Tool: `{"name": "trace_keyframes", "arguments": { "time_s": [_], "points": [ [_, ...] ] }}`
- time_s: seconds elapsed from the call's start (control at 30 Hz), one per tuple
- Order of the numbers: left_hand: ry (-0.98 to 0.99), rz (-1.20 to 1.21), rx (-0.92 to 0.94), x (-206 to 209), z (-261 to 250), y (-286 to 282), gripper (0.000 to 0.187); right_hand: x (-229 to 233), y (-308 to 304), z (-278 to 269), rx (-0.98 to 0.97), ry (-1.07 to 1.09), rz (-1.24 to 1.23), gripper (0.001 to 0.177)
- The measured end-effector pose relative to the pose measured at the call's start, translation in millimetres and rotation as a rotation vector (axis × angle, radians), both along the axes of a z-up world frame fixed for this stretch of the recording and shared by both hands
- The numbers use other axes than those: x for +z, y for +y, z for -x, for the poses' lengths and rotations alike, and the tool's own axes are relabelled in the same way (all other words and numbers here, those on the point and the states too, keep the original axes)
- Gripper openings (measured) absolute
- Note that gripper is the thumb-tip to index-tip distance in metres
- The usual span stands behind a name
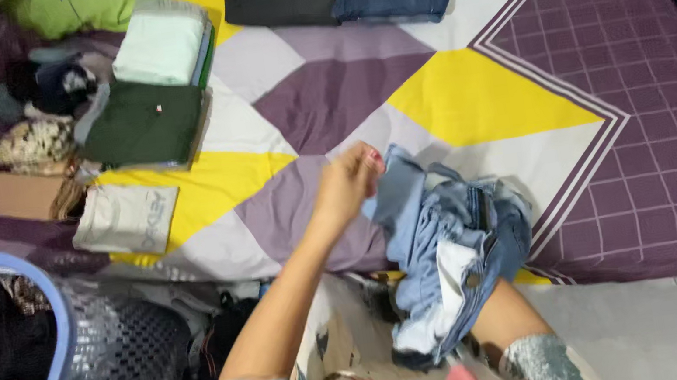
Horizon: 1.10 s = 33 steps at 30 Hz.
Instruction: The person folds a pair of dark blue jeans on a bed, smoothing and aligning the legs before folding them into a compact rectangle. They then pick up a light blue denim jacket from a laundry basket and begin to unfold and smooth it on the bed.
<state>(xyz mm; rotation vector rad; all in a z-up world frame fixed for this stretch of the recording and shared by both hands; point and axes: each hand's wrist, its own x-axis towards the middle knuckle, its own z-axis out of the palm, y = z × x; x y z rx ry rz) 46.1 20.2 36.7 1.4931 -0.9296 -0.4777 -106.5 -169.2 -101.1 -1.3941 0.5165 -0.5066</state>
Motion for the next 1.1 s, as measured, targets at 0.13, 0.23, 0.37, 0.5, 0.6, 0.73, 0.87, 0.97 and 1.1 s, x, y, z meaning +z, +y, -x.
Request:
{"name": "trace_keyframes", "arguments": {
  "time_s": [0.13, 0.23, 0.37, 0.5, 0.6, 0.73, 0.87, 0.97, 1.1],
  "points": [
    [-0.336, -0.038, -0.277, 9.9, 67.6, 27.7, 0.031, 1.3, 7.4, -7.7, 0.009, -0.027, -0.016, 0.025],
    [-0.499, -0.186, -0.217, 13.7, 117.7, 49.7, 0.048, 4.4, 10.1, -18.9, 0.013, -0.052, -0.013, 0.026],
    [-0.695, 0.038, 0.049, 2.2, 147.7, 51.4, 0.072, 7.6, 14.3, -25.8, 0.017, -0.081, -0.004, 0.026],
    [-0.532, -0.114, 0.093, -27.1, 106.9, 18.3, 0.024, 24.6, 10.3, -52.5, 0.043, -0.14, 0.046, 0.026],
    [-0.465, -0.294, 0.354, -46.1, 37.0, -16.8, 0.017, 33.4, 23.6, -71.6, 0.105, -0.156, 0.087, 0.026],
    [-0.701, -0.35, 0.487, -64.2, -39.7, -46.4, 0.015, 33.7, 57.1, -83.7, 0.286, -0.143, 0.207, 0.027],
    [-0.755, -0.432, 0.656, -83.5, -112.8, -57.8, 0.021, 27.6, 46.5, -38.9, 0.359, -0.068, 0.328, 0.027],
    [-0.682, -0.561, 0.781, -110.9, -178.5, -18.0, 0.022, 25.4, 4.1, 18.1, 0.329, 0.045, 0.457, 0.027],
    [-0.725, -0.577, 0.946, -148.7, -238.3, 34.2, 0.024, 26.9, -65.7, 98.3, 0.151, 0.206, 0.592, 0.028]
  ]
}}
